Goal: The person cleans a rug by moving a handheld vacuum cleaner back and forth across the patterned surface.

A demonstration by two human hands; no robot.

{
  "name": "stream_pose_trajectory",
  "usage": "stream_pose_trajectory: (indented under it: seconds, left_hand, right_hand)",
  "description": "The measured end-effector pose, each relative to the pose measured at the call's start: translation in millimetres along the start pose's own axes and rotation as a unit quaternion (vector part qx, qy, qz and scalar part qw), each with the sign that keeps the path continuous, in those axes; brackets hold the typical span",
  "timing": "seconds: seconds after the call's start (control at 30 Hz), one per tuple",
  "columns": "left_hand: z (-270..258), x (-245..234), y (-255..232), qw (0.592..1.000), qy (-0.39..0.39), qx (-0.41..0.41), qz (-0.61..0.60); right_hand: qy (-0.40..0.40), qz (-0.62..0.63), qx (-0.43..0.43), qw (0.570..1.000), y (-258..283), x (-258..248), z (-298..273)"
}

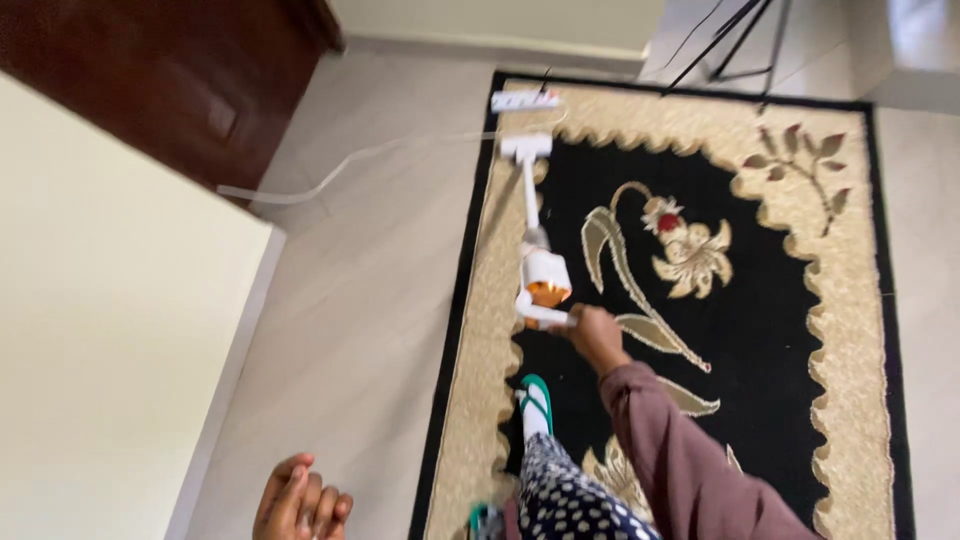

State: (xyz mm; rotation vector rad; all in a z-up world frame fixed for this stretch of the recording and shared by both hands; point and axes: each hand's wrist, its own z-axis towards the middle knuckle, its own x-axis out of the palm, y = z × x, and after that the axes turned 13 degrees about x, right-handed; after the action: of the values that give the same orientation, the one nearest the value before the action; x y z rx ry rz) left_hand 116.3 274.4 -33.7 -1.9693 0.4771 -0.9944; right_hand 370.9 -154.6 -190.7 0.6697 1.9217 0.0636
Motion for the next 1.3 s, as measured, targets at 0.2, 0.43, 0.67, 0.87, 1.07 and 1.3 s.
stream_pose_trajectory:
  seconds: [0.2,0.43,0.67,0.87,1.07,1.3]
  left_hand:
    - [-51,7,-24,0.999,-0.014,-0.002,0.032]
    - [-151,-10,-76,0.999,0.010,0.032,0.032]
    - [-214,-46,-84,0.996,0.076,-0.009,0.034]
    - [-250,-42,-94,0.986,0.154,-0.062,0.034]
    - [-274,-104,-93,0.986,0.155,-0.034,0.042]
    - [-336,-203,-106,0.994,0.099,-0.020,0.027]
  right_hand:
    - [0.003,-0.014,0.065,0.998,-20,25,-86]
    - [-0.023,-0.013,0.084,0.996,-78,68,-231]
    - [0.005,-0.031,0.136,0.990,-134,101,-369]
    - [-0.004,-0.027,0.142,0.989,-162,102,-454]
    - [0.012,-0.007,0.161,0.987,-186,124,-517]
    - [-0.030,-0.017,0.134,0.990,-218,164,-610]
